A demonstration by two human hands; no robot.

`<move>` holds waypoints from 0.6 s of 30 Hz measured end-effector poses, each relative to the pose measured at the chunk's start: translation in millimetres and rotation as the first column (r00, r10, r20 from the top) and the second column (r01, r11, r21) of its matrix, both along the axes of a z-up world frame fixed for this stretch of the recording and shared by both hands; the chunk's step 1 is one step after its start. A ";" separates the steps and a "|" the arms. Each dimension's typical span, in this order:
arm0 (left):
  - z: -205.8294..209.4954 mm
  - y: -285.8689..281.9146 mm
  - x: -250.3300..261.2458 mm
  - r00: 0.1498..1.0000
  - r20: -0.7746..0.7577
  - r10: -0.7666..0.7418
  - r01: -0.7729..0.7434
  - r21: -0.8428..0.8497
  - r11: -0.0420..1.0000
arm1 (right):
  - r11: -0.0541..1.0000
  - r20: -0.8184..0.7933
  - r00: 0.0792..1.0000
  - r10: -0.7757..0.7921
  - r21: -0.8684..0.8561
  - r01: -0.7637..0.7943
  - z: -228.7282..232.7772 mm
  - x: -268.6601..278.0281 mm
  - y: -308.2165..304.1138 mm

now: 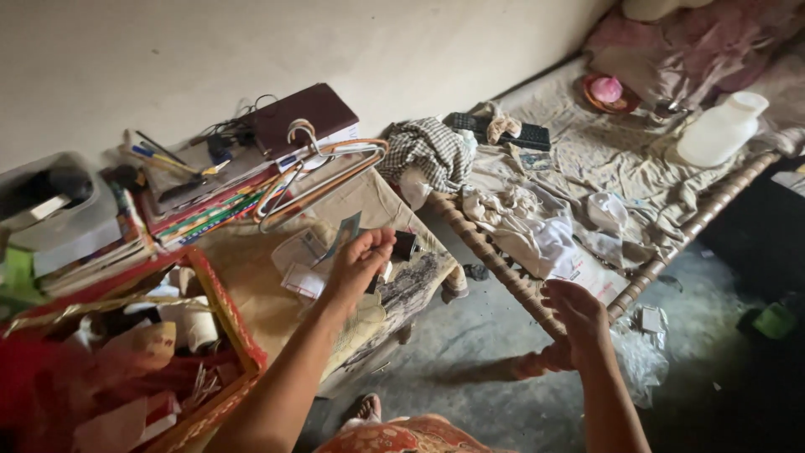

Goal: The person inspects and sorts various personal belongings, including a photo, small boxes, and fabric on a table and bed.

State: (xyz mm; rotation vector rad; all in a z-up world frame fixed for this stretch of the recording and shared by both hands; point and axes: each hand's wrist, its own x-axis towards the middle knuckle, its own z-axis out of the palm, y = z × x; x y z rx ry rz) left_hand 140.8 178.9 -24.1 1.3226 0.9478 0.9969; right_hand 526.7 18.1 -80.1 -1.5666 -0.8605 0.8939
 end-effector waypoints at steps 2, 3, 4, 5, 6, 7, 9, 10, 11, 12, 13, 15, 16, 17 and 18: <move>5.4 3.1 -5.3 1.000 -0.019 0.005 -0.005 -0.029 1.000 | 1.000 0.003 1.000 0.018 0.020 -0.018 -5.3 0.4 -0.1; 5.3 6.9 -8.1 1.000 -0.020 0.003 -0.004 -0.033 0.999 | 1.000 0.002 1.000 0.017 0.016 -0.017 -2.4 -3.5 2.3; 5.2 10.8 -11.2 1.000 0.001 -0.003 0.003 -0.038 0.999 | 1.000 0.025 1.000 0.008 0.013 -0.008 0.5 -7.7 4.8; 5.3 12.4 -15.9 1.000 0.020 -0.008 0.008 -0.045 0.999 | 1.000 0.045 0.999 0.000 0.008 0.000 3.1 -13.3 5.5; 5.5 13.1 -22.3 1.000 0.016 -0.007 0.008 -0.051 0.999 | 1.000 0.041 0.999 0.001 0.002 -0.001 3.3 -19.2 7.5; 5.6 17.9 -28.6 0.999 0.035 -0.021 0.023 -0.056 0.998 | 0.999 0.020 1.000 0.019 0.030 -0.020 4.0 -25.1 13.6; 2.4 29.8 -42.6 0.998 0.054 -0.033 0.036 -0.058 0.998 | 0.997 -0.001 0.999 0.041 0.061 -0.041 3.6 -38.1 27.3; -1.3 36.6 -49.9 0.999 0.031 -0.017 0.018 -0.047 0.999 | 0.994 -0.006 0.998 0.068 0.083 -0.068 2.1 -44.9 34.4; -6.5 42.7 -58.0 1.000 0.009 0.003 -0.002 -0.038 0.999 | 0.990 -0.010 0.995 0.098 0.103 -0.097 -0.3 -52.0 42.1; 0.1 45.8 -64.3 1.000 0.010 0.009 -0.009 -0.036 0.999 | 0.989 -0.009 0.994 0.105 0.105 -0.103 -5.0 -58.2 51.9; 6.9 47.8 -71.4 1.000 0.017 0.013 -0.013 -0.026 1.000 | 0.989 -0.074 0.991 0.111 0.109 -0.103 -9.0 -64.7 62.1; 15.8 51.1 -85.3 0.999 0.023 0.029 -0.029 -0.017 0.999 | 0.987 -0.140 0.982 0.129 0.112 -0.114 -7.5 -82.0 80.2; 17.5 52.5 -92.2 0.999 0.012 0.035 -0.035 -0.041 0.999 | 0.990 -0.079 0.989 0.126 0.068 -0.120 -2.4 -93.0 88.1; 18.5 54.1 -99.8 0.999 0.001 0.040 -0.040 -0.067 0.997 | 0.992 -0.017 0.992 0.124 0.024 -0.123 2.5 -104.9 95.4; 13.9 58.1 -109.1 0.999 0.000 0.051 -0.050 -0.070 0.996 | 0.991 -0.018 0.991 0.134 0.021 -0.134 0.0 -114.2 104.5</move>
